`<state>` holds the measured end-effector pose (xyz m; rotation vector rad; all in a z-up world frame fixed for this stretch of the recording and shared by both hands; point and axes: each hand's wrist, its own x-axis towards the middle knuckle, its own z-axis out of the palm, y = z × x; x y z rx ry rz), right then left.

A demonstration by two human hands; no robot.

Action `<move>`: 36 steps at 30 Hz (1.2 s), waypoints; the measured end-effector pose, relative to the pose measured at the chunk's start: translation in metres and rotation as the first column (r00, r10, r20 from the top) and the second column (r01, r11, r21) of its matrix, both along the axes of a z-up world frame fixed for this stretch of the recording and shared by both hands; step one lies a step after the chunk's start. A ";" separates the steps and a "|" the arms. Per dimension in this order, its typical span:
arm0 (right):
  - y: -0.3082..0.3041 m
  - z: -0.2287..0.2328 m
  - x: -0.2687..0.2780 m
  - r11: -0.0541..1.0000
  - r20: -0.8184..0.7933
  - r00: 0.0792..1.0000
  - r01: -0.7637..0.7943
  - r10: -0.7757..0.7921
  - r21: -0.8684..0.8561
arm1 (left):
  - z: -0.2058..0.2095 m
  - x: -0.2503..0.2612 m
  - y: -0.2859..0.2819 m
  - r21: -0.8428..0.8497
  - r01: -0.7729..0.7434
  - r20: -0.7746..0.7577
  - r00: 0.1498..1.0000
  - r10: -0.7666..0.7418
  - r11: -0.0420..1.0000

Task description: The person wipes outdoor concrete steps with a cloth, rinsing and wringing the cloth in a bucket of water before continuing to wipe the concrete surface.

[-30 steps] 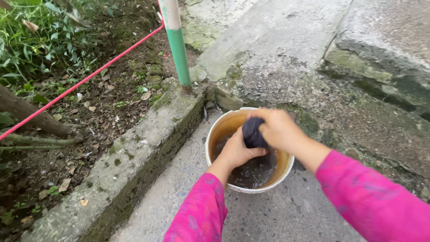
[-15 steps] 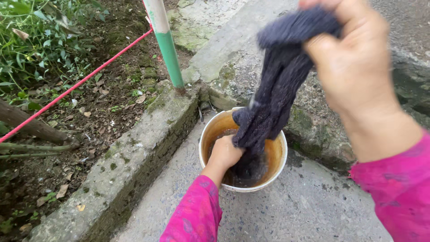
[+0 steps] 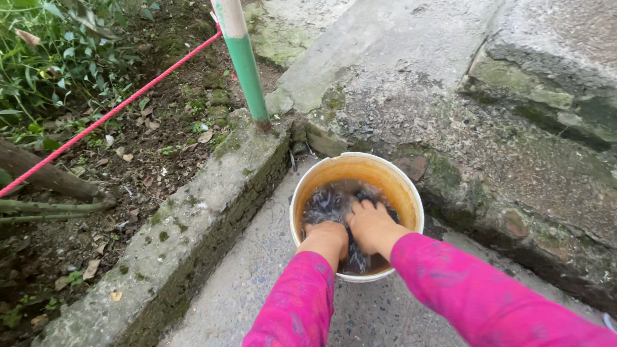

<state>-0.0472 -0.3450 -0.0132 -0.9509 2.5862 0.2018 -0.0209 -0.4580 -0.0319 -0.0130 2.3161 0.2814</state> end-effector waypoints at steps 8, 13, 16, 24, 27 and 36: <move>0.019 -0.008 -0.025 0.972 0.172 0.968 0.204 -0.183 -0.113 | 0.043 0.018 -0.007 0.254 -0.199 -0.354 0.892 0.283 0.946; 0.058 0.032 -0.041 0.686 0.103 0.983 -0.028 0.149 -0.727 | 0.063 0.025 -0.021 0.821 0.116 -0.534 0.500 0.681 0.559; 0.060 0.079 -0.024 0.636 0.363 0.921 0.364 -0.139 -0.680 | 0.066 0.026 -0.021 0.908 -0.033 -0.336 0.535 0.775 0.417; 0.024 0.171 0.008 -0.146 0.555 0.831 0.553 0.027 -0.820 | 0.056 0.028 -0.017 0.848 -0.001 -0.436 0.568 0.698 0.531; 0.026 0.173 0.008 -0.316 0.624 0.711 0.703 0.324 -0.637 | 0.054 0.027 -0.008 0.945 -0.099 -0.202 0.574 0.794 0.312; 0.051 0.087 0.005 -0.691 0.758 0.477 0.721 0.444 -0.049 | 0.059 0.031 0.001 0.938 -0.033 0.334 0.338 0.880 -0.344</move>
